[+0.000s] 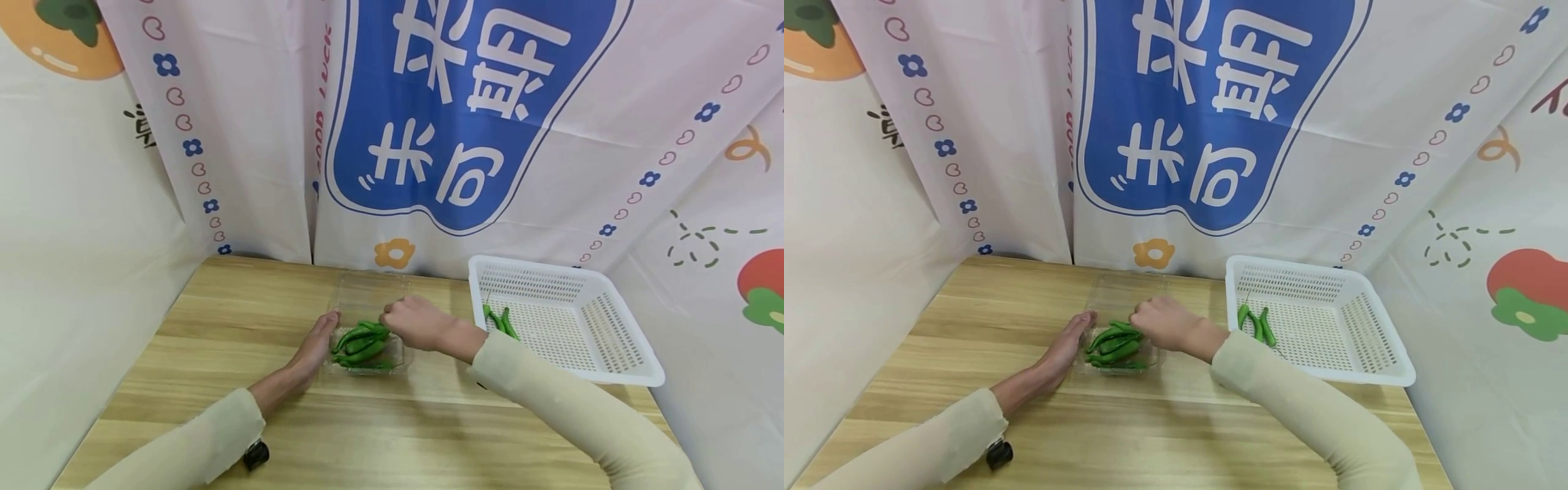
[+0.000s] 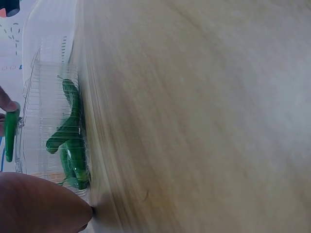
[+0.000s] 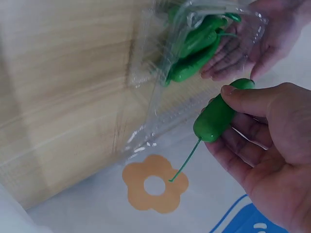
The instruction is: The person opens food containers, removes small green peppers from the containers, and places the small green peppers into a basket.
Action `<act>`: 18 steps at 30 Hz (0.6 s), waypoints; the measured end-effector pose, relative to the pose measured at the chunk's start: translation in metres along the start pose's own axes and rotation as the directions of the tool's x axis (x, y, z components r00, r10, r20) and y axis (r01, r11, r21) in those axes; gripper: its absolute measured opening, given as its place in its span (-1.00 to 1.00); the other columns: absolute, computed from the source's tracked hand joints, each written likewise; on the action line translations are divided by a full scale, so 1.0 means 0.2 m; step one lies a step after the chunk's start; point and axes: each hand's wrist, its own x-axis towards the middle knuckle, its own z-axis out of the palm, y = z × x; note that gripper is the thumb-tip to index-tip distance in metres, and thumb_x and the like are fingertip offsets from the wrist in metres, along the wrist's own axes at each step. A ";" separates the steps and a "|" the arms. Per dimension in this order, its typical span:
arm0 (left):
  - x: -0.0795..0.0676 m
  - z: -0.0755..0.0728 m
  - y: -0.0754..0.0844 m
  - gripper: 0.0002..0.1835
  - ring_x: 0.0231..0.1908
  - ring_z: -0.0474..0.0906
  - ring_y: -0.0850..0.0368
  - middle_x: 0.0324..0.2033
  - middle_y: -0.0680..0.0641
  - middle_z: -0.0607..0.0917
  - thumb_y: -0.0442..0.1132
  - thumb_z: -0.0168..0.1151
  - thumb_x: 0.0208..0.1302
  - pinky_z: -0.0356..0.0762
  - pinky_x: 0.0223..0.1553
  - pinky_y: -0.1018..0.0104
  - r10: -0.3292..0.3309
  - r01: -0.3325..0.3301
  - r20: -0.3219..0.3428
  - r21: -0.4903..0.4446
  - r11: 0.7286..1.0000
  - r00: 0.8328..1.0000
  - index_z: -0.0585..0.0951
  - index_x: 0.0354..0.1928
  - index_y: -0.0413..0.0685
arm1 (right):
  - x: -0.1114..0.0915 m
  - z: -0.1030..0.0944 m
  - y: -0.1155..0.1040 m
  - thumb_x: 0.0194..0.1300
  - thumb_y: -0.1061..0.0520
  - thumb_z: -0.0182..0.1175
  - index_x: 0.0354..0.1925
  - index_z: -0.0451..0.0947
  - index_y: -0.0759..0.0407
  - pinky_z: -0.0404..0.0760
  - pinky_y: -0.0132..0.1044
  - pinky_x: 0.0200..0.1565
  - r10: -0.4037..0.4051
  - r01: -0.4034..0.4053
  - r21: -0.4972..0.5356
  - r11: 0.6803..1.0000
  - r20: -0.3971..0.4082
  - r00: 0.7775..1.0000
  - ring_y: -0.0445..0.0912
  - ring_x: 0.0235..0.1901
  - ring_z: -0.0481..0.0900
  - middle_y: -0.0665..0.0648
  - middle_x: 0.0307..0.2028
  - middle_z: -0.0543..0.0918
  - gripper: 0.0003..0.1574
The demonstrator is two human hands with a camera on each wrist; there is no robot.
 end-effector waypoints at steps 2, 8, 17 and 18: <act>0.00 0.00 0.00 -0.33 0.67 -0.37 -0.25 0.69 -0.26 -0.08 0.07 -0.44 0.78 -0.37 0.63 -0.26 0.002 -0.002 -0.001 0.002 1.000 1.000 -0.05 0.69 -0.16 | -0.01 -0.01 0.02 0.40 0.42 0.26 -0.23 0.74 0.14 0.66 -0.31 -0.44 0.010 -0.010 -0.002 1.000 -0.016 1.000 -0.12 -0.45 0.67 0.05 -0.35 0.72 -0.77; 0.01 0.00 0.00 -0.34 0.67 -0.37 -0.25 0.69 -0.25 -0.08 0.06 -0.44 0.78 -0.36 0.64 -0.26 0.001 -0.001 -0.003 0.007 1.000 1.000 -0.05 0.69 -0.17 | -0.03 -0.04 0.06 0.35 0.45 0.28 -0.21 0.74 0.18 0.68 -0.35 -0.42 0.051 -0.050 0.023 0.998 -0.012 0.999 -0.11 -0.43 0.67 0.07 -0.34 0.74 -0.78; 0.00 0.00 0.00 -0.33 0.67 -0.38 -0.25 0.69 -0.25 -0.08 0.06 -0.44 0.78 -0.37 0.63 -0.26 -0.002 0.002 -0.003 0.007 1.000 1.000 -0.05 0.69 -0.17 | -0.09 -0.08 0.13 0.36 0.42 0.29 -0.28 0.69 0.18 0.67 -0.24 -0.48 0.084 -0.083 0.015 0.996 -0.033 0.996 -0.07 -0.48 0.65 0.08 -0.39 0.70 -0.83; 0.00 0.00 0.00 -0.34 0.67 -0.37 -0.24 0.69 -0.25 -0.07 0.06 -0.43 0.78 -0.37 0.64 -0.25 -0.002 0.002 -0.005 0.005 1.000 1.000 -0.05 0.69 -0.16 | -0.09 -0.08 0.13 0.36 0.41 0.29 -0.30 0.67 0.18 0.66 -0.23 -0.50 0.086 -0.086 0.017 0.996 -0.041 0.995 -0.07 -0.50 0.63 0.07 -0.41 0.68 -0.83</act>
